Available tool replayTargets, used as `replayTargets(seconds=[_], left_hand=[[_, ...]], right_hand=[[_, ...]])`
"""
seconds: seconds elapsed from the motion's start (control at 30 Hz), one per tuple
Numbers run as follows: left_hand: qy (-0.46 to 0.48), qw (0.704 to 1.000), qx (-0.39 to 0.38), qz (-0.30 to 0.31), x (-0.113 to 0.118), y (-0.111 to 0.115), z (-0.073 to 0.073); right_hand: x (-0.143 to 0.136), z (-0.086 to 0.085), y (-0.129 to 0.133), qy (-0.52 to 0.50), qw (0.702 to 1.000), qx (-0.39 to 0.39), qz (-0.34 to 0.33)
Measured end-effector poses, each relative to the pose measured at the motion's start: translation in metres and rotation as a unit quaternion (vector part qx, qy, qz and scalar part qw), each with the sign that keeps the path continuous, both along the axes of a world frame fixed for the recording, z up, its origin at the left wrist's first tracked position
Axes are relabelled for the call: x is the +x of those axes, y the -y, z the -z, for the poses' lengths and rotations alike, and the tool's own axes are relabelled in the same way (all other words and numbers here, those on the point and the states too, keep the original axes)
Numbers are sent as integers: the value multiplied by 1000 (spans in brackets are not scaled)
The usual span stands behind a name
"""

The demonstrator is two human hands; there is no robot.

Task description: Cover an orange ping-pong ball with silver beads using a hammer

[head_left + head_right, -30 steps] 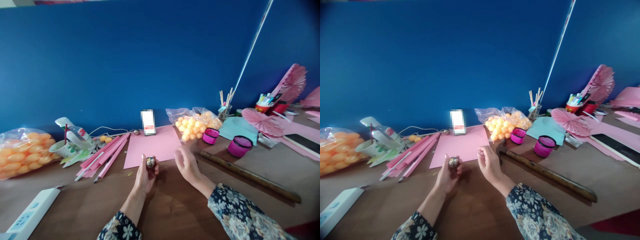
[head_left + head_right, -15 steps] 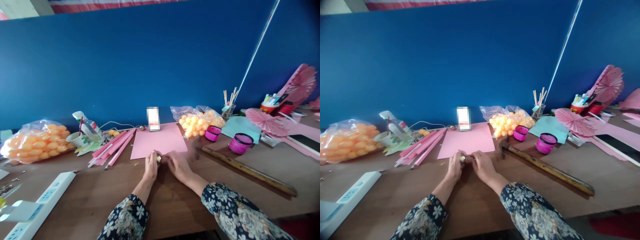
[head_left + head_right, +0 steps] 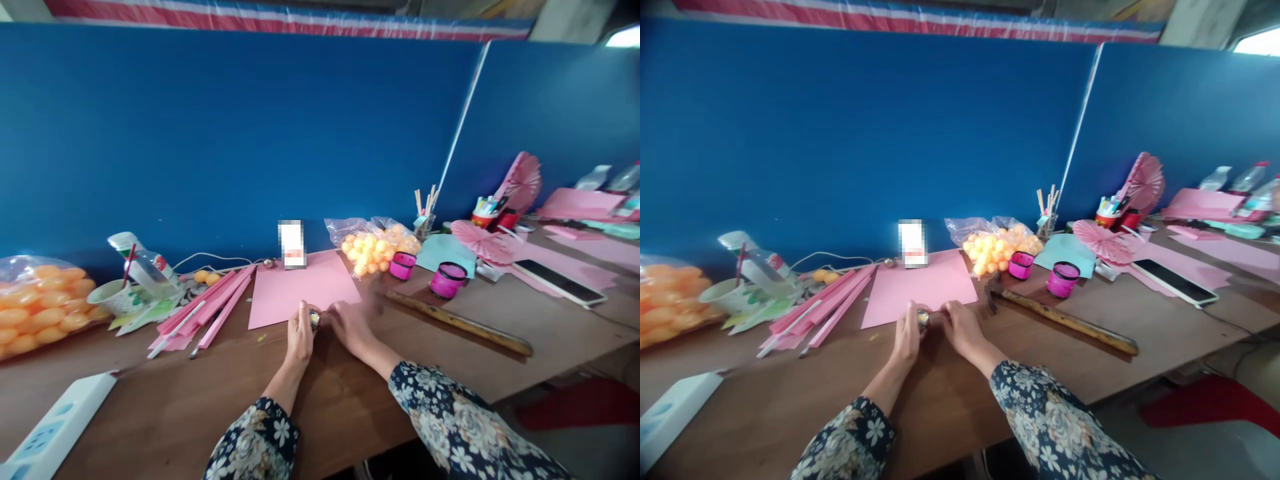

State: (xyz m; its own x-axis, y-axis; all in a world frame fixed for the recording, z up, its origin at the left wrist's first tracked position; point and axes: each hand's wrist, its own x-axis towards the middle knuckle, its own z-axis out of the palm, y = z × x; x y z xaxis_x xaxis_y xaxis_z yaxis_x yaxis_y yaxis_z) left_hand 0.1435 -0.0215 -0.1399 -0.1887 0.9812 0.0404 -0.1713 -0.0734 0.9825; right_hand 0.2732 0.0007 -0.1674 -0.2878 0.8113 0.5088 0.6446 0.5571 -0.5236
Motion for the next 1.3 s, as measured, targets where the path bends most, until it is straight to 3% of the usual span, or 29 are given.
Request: replayTargets(seconds=[0.2,0.47,0.6,0.73,0.87,1.03,1.17,1.3], left_hand=[[3,1000,15,27,1,3,-4],[-14,999,35,-1,-3,6,-2],[-10,999,39,-10,-4,7,-2],[9,999,47,-11,-3,7,-2],[12,999,32,-9,-1,6,-1],[7,1000,18,-16,1,5,-2],[-8,1000,11,-11,2,6,-3],[-11,1000,-5,-7,2,9,-5]], right_hand=[[-1,-8,11,42,999,2,-11],[-3,-14,18,69,997,11,-38],[-1,-26,25,82,995,21,-62],[27,-51,27,90,993,71,-32],[82,-65,15,103,988,104,51],[136,-38,14,177,961,107,182],[144,-12,22,238,938,93,236],[141,-4,22,272,926,90,248]])
